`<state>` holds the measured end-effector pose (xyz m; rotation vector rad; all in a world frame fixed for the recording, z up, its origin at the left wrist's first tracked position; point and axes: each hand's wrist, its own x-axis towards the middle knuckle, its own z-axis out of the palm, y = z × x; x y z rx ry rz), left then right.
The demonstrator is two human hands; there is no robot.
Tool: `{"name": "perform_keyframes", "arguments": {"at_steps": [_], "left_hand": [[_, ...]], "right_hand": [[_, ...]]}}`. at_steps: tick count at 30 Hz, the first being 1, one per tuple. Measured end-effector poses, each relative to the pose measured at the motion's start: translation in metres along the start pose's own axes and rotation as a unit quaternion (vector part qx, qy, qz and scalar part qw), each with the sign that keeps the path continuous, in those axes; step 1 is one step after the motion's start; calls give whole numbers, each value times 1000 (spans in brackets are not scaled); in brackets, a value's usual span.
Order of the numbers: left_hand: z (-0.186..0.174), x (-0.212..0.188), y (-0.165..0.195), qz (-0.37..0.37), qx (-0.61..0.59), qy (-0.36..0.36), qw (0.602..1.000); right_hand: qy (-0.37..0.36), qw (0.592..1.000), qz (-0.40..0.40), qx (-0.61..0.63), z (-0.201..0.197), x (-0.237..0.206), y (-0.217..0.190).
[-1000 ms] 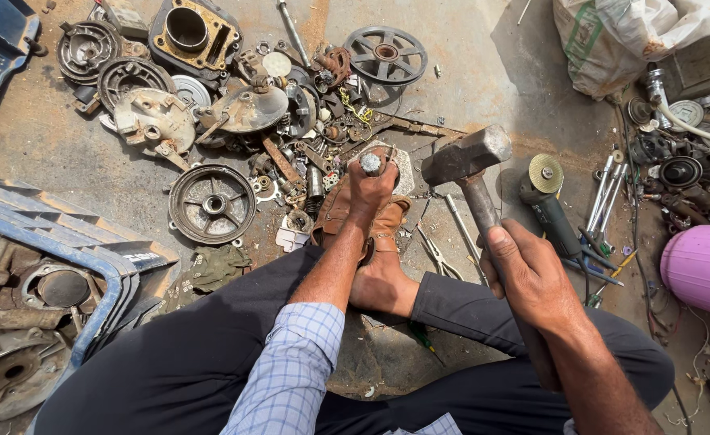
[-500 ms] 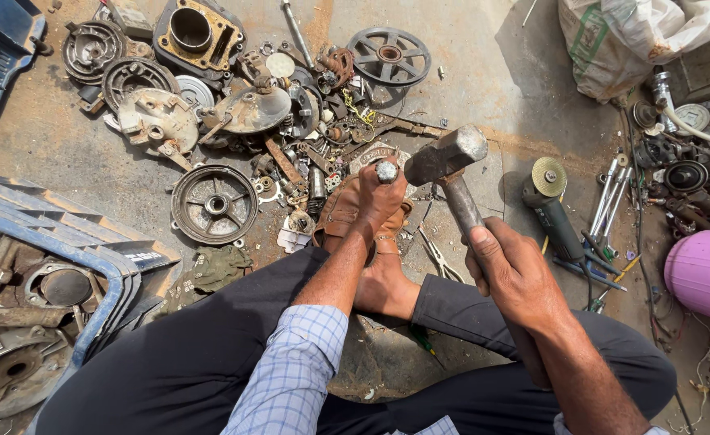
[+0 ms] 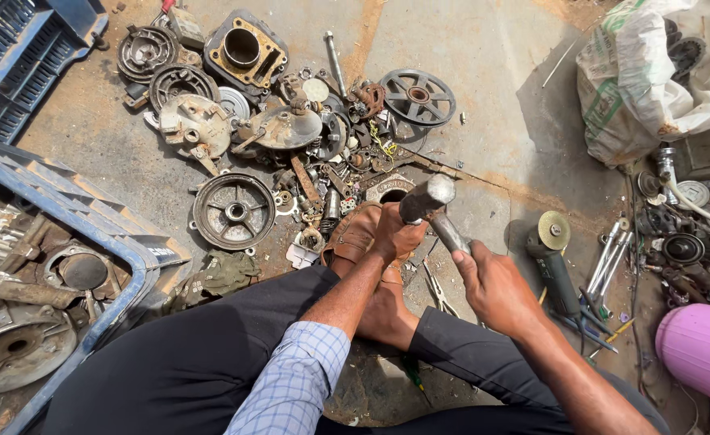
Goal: The person sits on the floor and uses a hammer and a metal punch to strike a small metal component held on a hexagonal anvil. They repeatedly adjust the component and strike it to shape or separate it. The person also uses pliers to handle the metal piece and briefly picks up other parts from the surrounding pile of scrap.
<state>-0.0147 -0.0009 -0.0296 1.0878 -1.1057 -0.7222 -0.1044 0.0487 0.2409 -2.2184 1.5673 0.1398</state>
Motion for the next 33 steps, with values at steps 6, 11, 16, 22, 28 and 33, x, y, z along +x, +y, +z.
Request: {"name": "perform_keyframes", "arguments": {"at_steps": [6,11,16,22,28,33], "left_hand": [[-3,6,6,-23,19,-15,999],[-6,3,9,-21,16,-25,999],[-7,8,31,59,-44,-28,997],[-5,16,23,-17,11,-38,999],[3,53,18,164,119,-13,979],[-1,58,54,25,-151,24,988]], "right_hand": [[47,976,78,198,-72,-54,24],[272,872,-185,362,-70,-61,11],[12,999,20,-32,19,-23,24],[-59,881,201,425,34,-101,84],[-4,774,290,563,37,-139,106],[12,744,254,618,48,-157,107]]}}
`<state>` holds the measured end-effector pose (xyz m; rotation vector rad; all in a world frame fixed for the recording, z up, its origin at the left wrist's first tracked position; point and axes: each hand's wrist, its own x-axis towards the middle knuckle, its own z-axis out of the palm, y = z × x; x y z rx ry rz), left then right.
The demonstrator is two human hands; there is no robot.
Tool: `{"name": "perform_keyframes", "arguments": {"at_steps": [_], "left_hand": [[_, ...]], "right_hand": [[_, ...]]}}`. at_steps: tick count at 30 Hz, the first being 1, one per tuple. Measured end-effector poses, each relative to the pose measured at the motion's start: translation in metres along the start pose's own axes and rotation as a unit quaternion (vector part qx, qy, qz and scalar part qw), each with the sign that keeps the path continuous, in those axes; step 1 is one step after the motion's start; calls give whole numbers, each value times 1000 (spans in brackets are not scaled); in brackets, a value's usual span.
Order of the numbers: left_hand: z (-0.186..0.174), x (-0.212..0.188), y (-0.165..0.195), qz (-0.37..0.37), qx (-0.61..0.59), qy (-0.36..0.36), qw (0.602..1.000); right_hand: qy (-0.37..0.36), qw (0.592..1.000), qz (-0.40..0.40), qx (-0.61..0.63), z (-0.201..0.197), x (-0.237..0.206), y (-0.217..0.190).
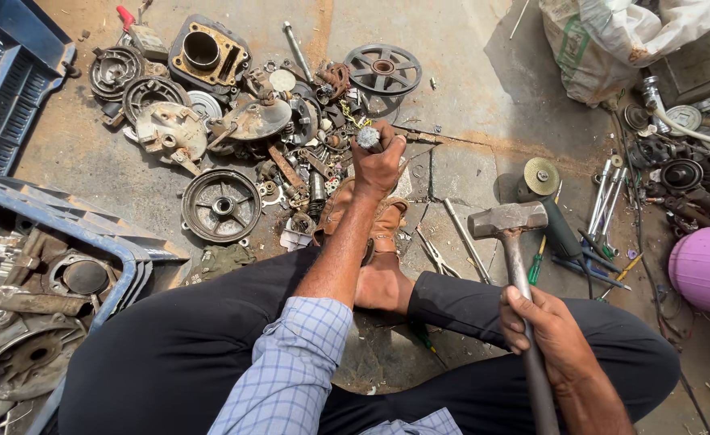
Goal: The person sits on the floor and uses a hammer and a metal punch to strike a small metal component held on a hexagonal anvil. They repeatedly adjust the component and strike it to shape or separate it. The person also uses pliers to handle the metal piece and briefly picks up other parts from the surrounding pile of scrap.
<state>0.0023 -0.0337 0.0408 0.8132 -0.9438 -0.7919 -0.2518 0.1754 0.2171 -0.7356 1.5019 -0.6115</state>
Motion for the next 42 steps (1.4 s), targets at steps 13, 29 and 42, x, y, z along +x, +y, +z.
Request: {"name": "perform_keyframes", "arguments": {"at_steps": [13,29,42], "left_hand": [[-28,-27,63,-108,-299,218,923],[-59,-5,28,-121,-275,300,906],[-82,-6,9,-98,-248,289,920]], "right_hand": [[135,986,-38,-86,11,155,-7],[379,754,-23,-536,13,263,22],[94,781,3,-617,164,330,-24]]}}
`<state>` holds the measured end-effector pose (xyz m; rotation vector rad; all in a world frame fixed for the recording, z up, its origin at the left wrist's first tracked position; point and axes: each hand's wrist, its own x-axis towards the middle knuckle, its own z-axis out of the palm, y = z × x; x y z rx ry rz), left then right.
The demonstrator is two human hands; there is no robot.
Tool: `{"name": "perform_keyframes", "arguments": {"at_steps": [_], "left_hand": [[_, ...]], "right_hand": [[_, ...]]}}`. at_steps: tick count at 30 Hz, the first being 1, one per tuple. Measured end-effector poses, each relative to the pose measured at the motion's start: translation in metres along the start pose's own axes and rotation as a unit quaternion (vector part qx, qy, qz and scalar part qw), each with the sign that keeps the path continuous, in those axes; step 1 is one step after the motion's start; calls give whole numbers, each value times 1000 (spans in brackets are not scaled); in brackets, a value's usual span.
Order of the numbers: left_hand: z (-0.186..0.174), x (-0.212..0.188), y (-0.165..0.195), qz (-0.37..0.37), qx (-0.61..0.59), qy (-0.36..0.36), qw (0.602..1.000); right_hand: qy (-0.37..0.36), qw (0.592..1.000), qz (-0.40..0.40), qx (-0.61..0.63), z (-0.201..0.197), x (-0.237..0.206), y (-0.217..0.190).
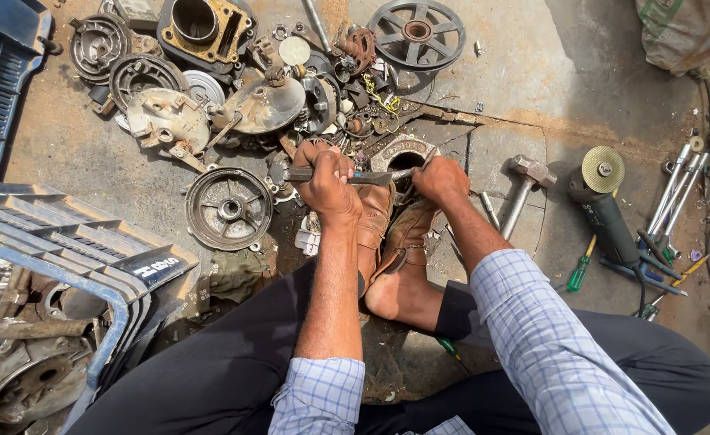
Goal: The person sits on the floor and uses a hammer and a metal punch to strike a small metal component held on a hexagonal anvil. They repeatedly adjust the component and strike it to shape or separate it. The person also uses pliers to handle the metal piece and briefly picks up other parts from the surrounding pile of scrap.
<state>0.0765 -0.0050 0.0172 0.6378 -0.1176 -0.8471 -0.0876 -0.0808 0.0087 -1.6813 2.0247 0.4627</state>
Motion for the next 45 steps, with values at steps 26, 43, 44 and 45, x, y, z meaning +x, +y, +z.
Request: {"name": "perform_keyframes", "arguments": {"at_steps": [26,43,44,45], "left_hand": [[-15,-34,-38,-92,135,-57,985],[-26,-30,-62,0,262,-154,953],[-27,-29,-64,-9,255,-149,955],[-27,-28,-65,-19,249,-145,958]], "right_hand": [[71,991,-95,67,11,1,-4],[55,979,-121,152,17,-3,5],[48,981,-114,152,17,-3,5],[45,980,-121,150,18,-1,5]]}}
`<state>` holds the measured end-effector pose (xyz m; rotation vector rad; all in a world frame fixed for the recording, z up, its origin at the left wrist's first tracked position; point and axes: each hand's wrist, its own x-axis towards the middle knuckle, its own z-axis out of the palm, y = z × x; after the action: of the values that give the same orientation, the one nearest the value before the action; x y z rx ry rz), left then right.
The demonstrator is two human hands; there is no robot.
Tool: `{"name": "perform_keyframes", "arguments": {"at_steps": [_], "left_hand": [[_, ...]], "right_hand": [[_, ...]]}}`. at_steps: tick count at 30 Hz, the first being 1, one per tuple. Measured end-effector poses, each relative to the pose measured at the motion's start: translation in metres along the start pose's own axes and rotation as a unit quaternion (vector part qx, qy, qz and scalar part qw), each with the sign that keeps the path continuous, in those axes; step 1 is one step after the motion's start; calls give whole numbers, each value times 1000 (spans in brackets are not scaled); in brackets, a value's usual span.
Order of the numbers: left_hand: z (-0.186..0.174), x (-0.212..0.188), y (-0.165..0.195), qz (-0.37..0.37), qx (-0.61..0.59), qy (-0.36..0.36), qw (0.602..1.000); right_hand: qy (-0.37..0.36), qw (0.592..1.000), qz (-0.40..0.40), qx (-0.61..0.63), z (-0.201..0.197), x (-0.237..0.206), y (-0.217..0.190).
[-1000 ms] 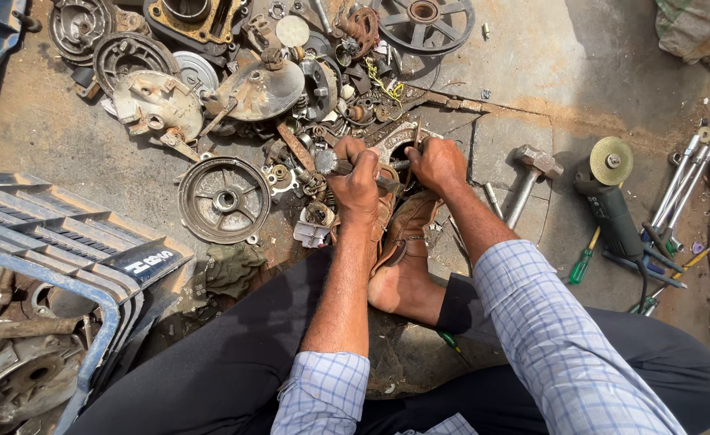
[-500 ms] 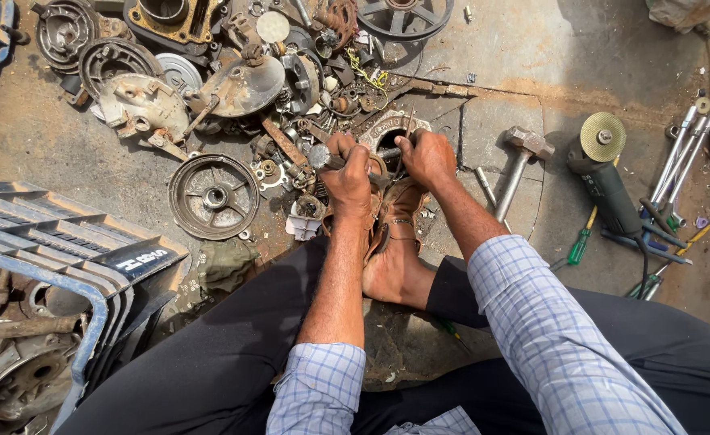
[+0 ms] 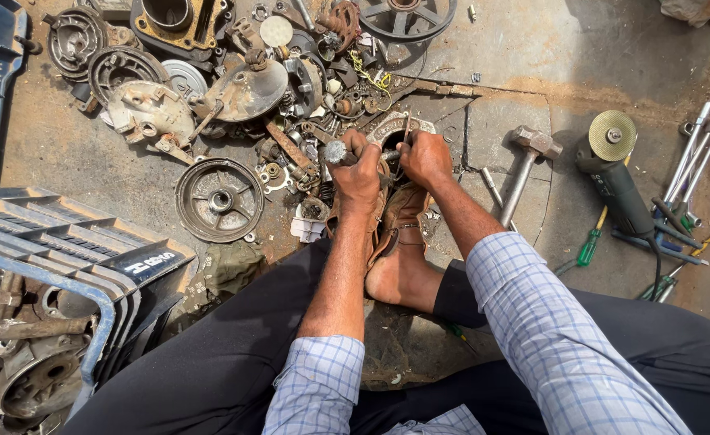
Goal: The person sits on the floor and uses a hammer and a metal punch to strike a small metal component held on a hexagonal anvil. They repeatedly adjust the component and strike it to shape or separate it. The person also uses pliers to handle the metal piece and briefly picks up other parts from the surrounding pile of scrap.
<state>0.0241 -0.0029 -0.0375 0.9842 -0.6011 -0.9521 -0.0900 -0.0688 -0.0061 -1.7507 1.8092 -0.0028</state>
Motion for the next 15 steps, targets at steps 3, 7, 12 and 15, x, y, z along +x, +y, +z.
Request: {"name": "perform_keyframes", "arguments": {"at_steps": [3,7,12,15], "left_hand": [[-1,0,0,-1,19,6,1000],[0,1,2,-12,-8,5,1000],[5,3,-3,-4,5,2,1000],[7,3,-10,46,66,-18,997]], "right_hand": [[-4,1000,-17,-10,1,1,5],[19,998,-50,-24,2,2,9],[4,999,-47,-15,2,1,10],[1,999,-32,3,1,-1,10]]}}
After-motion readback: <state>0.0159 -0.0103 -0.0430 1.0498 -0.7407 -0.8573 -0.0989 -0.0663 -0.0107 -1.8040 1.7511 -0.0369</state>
